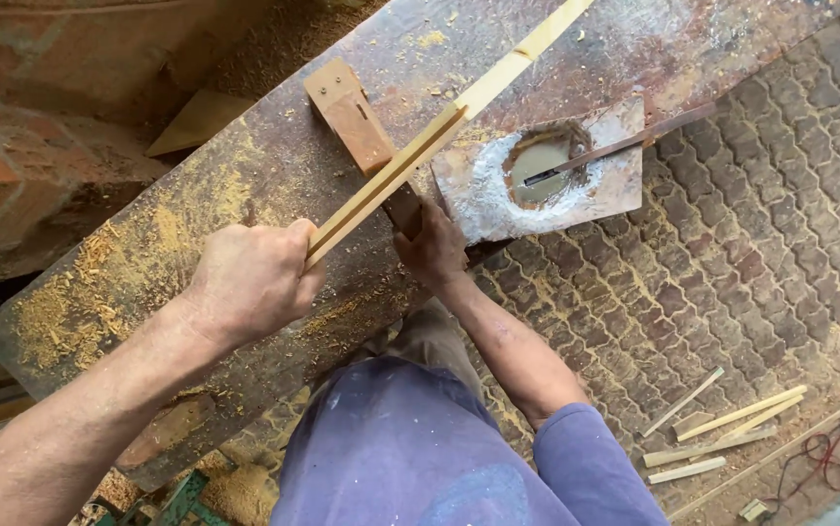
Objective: Applying glue to the edges of triangular and rectangular wooden boards and joining them.
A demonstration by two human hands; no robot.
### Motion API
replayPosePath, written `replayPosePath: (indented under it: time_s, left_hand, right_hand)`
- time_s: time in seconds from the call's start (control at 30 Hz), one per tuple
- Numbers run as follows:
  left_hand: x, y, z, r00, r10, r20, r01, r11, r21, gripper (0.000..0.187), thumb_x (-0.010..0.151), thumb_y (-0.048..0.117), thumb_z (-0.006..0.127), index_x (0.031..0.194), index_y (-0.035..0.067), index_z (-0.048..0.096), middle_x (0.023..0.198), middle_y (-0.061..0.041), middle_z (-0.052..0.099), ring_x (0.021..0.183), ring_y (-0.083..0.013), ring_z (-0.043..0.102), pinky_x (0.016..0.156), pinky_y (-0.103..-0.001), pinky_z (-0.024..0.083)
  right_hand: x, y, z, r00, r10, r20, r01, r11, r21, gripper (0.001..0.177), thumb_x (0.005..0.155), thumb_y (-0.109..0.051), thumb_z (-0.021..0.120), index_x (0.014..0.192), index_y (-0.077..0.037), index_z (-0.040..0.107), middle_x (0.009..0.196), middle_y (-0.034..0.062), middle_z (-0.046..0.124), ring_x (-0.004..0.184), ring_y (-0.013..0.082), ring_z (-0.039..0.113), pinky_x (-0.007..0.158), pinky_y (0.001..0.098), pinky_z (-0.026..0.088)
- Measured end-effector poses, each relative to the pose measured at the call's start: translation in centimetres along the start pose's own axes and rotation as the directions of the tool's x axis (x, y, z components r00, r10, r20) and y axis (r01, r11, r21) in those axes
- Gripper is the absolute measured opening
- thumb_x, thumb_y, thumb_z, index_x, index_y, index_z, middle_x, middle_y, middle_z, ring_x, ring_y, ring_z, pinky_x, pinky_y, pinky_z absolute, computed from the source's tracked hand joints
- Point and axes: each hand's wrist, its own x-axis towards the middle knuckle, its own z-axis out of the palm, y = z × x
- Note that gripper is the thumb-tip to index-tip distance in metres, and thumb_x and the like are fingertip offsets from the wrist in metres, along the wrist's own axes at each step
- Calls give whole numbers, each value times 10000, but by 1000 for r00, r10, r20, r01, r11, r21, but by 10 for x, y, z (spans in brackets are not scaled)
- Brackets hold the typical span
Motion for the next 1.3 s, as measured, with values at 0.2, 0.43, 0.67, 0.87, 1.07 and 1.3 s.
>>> replayPosePath:
  time_s: [0.2, 0.43, 0.67, 0.87, 1.07, 1.3]
  left_hand:
    - [28, -1, 21, 1000, -12, 22, 11, 997, 83, 265, 1028, 297, 515, 870, 101, 596, 534, -21, 584, 407, -142, 569, 386, -327, 524]
    - [24, 15, 5, 980, -168, 109, 152, 977, 147, 378, 1017, 472, 530, 897, 118, 594, 607, -25, 607, 470, -138, 584, 435, -328, 547]
    - [-16, 19, -9, 971, -228, -71, 235, 966, 113, 534, 861, 598, 705, 945, 81, 604, 845, -96, 638, 705, -224, 670, 627, -394, 592]
    - [-69, 69, 26, 589, 156, -793, -127, 987, 100, 370, 744, 323, 781, 760, 9, 586, 1112, -301, 700, 1059, -411, 710, 977, -537, 549]
    - [-34, 137, 146, 871, -95, -482, -271, 726, -633, 480, 792, 283, 818, 1135, -33, 705, 1169, -243, 722, 1079, -358, 716, 938, -411, 567]
    - [104, 223, 193, 985, -167, -40, 87, 684, -725, 368, 862, 362, 739, 959, 12, 678, 962, -211, 728, 939, -404, 685, 816, -499, 531]
  right_hand:
    - [4, 7, 12, 996, -32, 81, 37, 998, -52, 501, 822, -225, 743, 1242, -67, 518, 925, 102, 666, 744, 215, 667, 624, 378, 583]
    - [7, -18, -20, 981, 49, 185, -34, 996, -85, 663, 831, -309, 776, 1363, -62, 466, 1040, 156, 668, 953, 307, 682, 817, 481, 567]
    - [-39, 36, -26, 919, -308, -247, 332, 941, 61, 745, 816, -248, 772, 1455, -18, 464, 1391, 254, 607, 1303, 415, 552, 1108, 477, 451]
    - [-105, 103, -104, 989, -113, -98, 120, 990, 70, 351, 894, -192, 702, 1209, -37, 699, 1265, 199, 694, 1239, 370, 613, 1087, 459, 479]
    - [-8, 226, -192, 921, -367, -128, 303, 884, -356, 368, 912, -186, 641, 1242, -25, 654, 1277, 214, 648, 1265, 397, 580, 1145, 508, 421]
    - [177, 293, -261, 720, -675, 158, 543, 406, -735, 488, 802, -181, 643, 1280, -83, 657, 1347, 170, 617, 1306, 398, 492, 1049, 548, 365]
